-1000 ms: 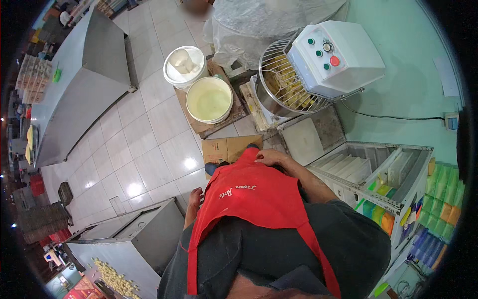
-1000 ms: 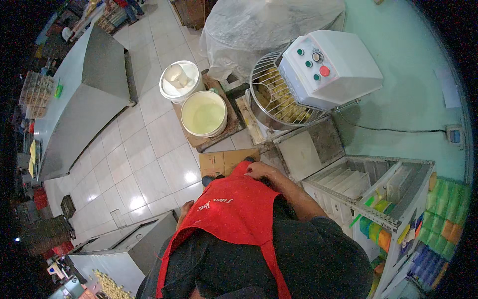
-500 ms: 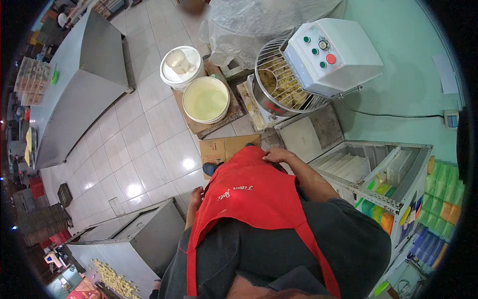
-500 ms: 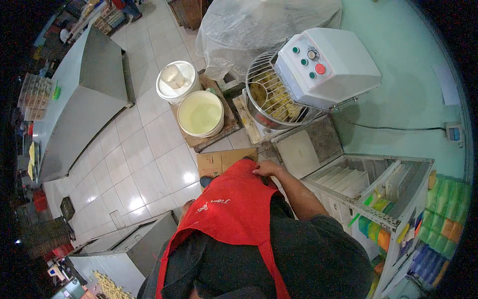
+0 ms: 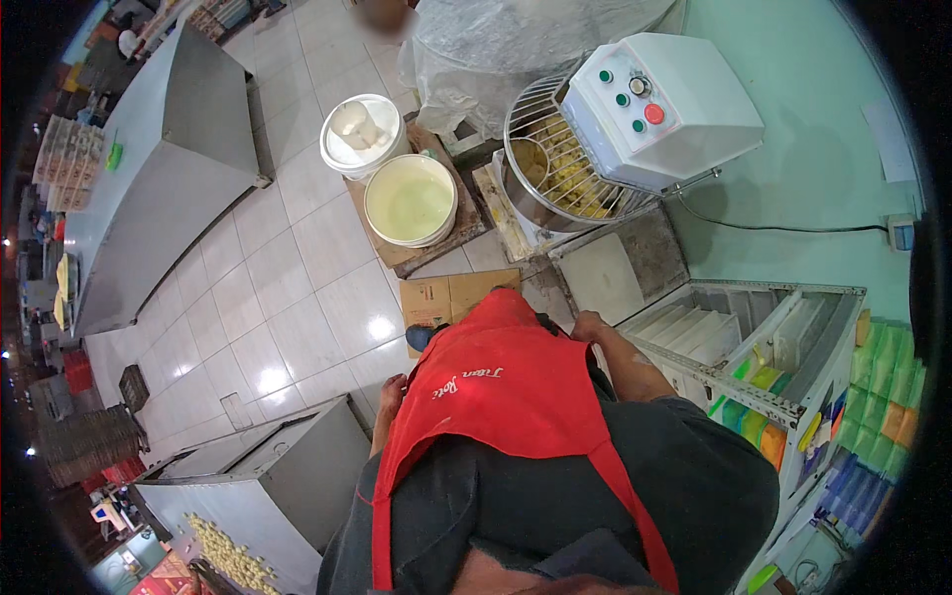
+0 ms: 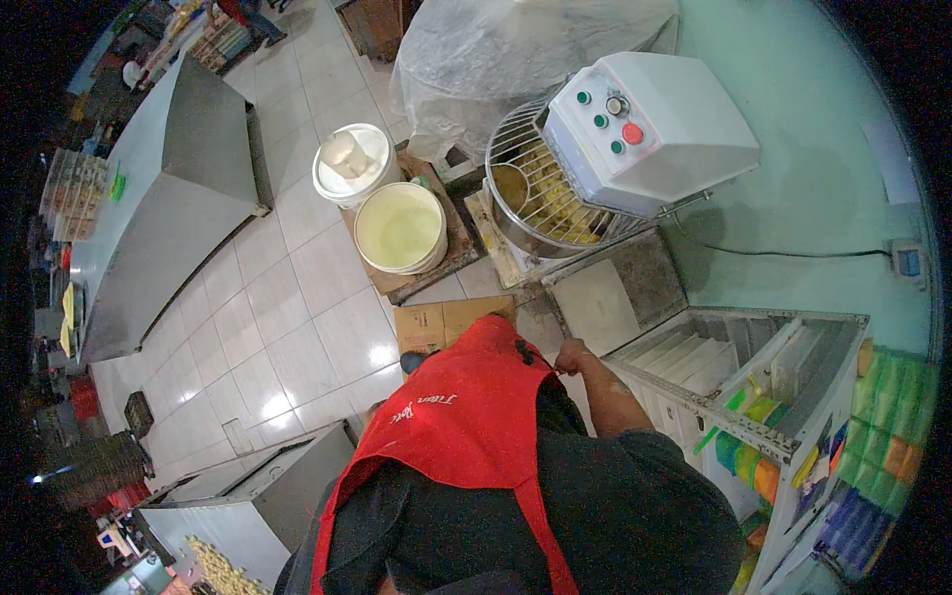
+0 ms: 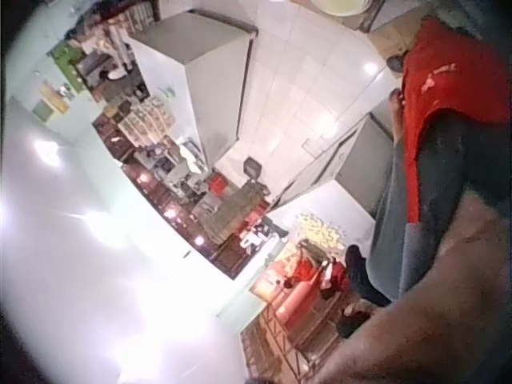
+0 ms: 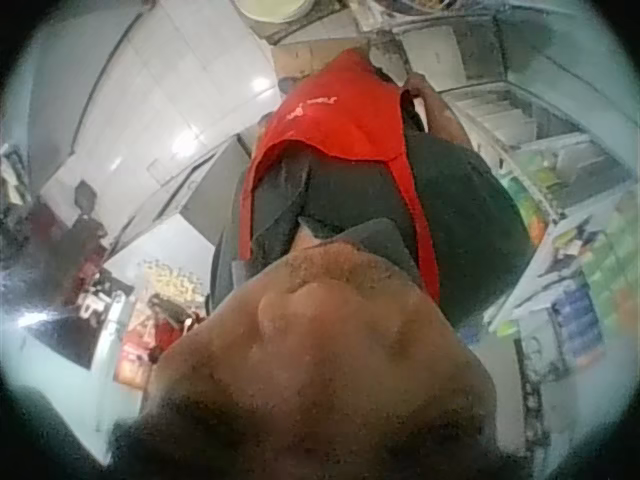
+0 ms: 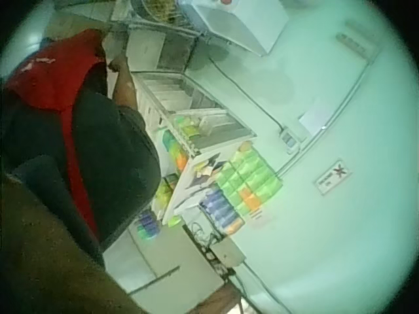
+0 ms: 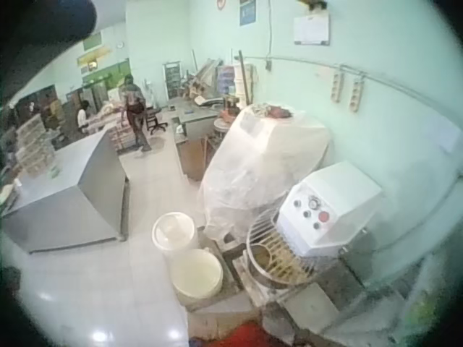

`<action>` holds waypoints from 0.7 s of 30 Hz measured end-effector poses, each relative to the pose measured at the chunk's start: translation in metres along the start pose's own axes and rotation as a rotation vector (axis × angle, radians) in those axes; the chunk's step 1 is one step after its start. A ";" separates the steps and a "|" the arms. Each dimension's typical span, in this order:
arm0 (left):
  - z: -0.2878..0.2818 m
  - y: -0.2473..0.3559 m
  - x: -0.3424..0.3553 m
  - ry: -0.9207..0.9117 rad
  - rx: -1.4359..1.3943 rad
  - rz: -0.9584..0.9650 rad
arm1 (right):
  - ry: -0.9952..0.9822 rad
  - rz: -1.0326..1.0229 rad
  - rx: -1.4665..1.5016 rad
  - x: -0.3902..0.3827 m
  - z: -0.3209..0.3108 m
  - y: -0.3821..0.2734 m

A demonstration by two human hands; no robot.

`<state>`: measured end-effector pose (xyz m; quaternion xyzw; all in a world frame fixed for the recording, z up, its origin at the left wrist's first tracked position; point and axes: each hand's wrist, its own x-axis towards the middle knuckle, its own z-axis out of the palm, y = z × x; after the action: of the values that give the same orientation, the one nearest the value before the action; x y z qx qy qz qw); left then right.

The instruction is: Preparing and shaping dough into small rolls at a bakery production table.

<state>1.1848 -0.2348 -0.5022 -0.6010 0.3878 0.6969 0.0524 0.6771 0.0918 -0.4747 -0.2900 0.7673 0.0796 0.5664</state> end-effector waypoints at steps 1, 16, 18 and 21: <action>-0.002 -0.004 0.015 -0.014 0.027 -0.012 | 0.036 0.020 -0.054 0.001 0.007 0.000; -0.005 0.008 -0.022 0.093 0.060 0.321 | 0.300 0.045 0.403 0.014 -0.024 -0.052; -0.004 0.010 -0.020 0.170 0.046 0.069 | 0.207 0.139 0.581 0.011 -0.021 -0.046; -0.015 -0.002 -0.011 0.126 0.023 0.053 | 0.200 0.121 0.410 0.019 -0.007 -0.028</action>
<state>1.2007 -0.2378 -0.4931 -0.6327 0.4142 0.6541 0.0164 0.6825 0.0587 -0.4842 -0.1289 0.8357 -0.0731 0.5288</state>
